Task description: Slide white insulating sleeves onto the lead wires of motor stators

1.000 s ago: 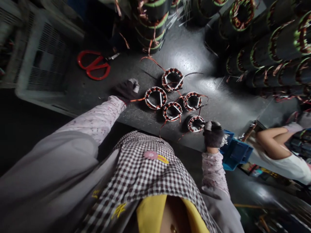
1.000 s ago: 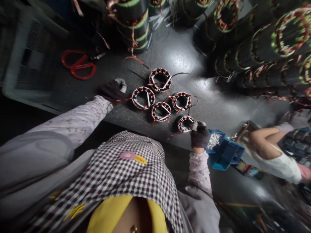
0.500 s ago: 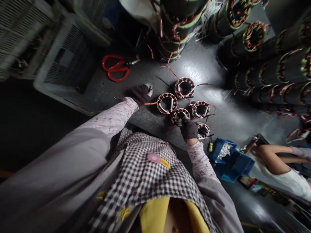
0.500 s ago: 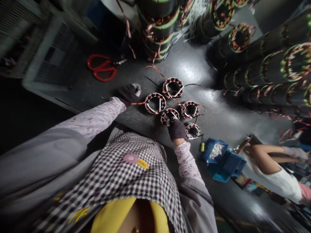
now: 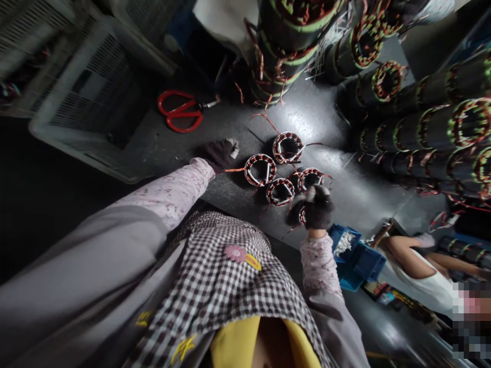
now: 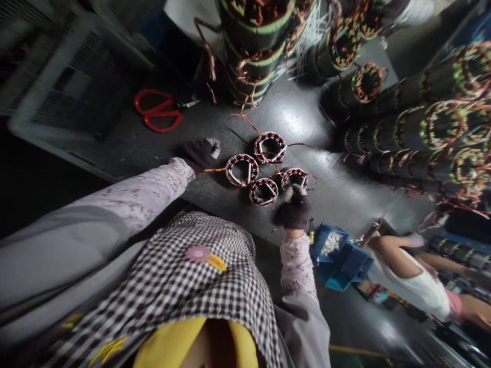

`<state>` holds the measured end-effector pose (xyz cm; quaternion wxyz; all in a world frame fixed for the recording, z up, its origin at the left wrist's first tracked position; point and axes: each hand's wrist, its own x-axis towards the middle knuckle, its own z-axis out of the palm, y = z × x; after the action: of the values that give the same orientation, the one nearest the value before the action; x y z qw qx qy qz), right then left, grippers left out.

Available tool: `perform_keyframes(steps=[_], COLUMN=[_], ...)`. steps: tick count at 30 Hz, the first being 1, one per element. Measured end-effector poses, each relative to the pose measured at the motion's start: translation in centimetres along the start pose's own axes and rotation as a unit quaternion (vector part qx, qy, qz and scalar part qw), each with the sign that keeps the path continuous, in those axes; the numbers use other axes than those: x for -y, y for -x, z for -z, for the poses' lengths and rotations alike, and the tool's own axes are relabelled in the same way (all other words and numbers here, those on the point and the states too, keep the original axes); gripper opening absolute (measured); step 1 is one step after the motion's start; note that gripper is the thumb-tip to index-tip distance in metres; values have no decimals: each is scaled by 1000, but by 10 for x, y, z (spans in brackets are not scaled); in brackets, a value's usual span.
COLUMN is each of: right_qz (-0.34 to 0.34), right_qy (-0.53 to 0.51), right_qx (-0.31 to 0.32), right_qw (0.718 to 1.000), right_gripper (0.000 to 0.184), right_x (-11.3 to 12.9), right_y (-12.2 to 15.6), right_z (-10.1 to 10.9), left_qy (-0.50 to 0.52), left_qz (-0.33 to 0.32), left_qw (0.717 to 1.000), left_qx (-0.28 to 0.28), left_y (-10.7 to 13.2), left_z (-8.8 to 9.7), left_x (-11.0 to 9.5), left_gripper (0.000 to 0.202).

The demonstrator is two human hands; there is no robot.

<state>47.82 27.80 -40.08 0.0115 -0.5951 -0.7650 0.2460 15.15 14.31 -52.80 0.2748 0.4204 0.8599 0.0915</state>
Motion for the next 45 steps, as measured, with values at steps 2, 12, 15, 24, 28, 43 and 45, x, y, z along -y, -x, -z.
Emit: perform_keyframes(steps=[2,12,15,24,28,43,45], right_qz=[8,-16,-19,137,160,165,156], right_qy=[62,320,324,191,271,405,393], right_qx=[-29,92,80,-5,82,118,119], right_qw=[998,943,943,972,946,892,899], right_gripper=[42,42,39,47,46,49,47], right_x=[-11,-11,-6,53,102,120,122], right_y=[-18,-48,-47,-57,-84,-86,-84], right_z=[11,1,2,18,0,-12,-9], left_qy=[-19,-11,-1,22,20,-3,-4], left_qz=[3,-18,-20,-46,-47,-47,-46], left_qw=[1000,1000,1000,999,999,999,999], left_qx=[2,-10,-15,-9,-10,16,19], left_y=[1,-4,-5,3,3,4,4], left_z=[1,-9,-11,8,7,15,16], left_x=[-1,7,9,3,2,-3,-3], left_gripper=[61,58,61,58,57,58,57])
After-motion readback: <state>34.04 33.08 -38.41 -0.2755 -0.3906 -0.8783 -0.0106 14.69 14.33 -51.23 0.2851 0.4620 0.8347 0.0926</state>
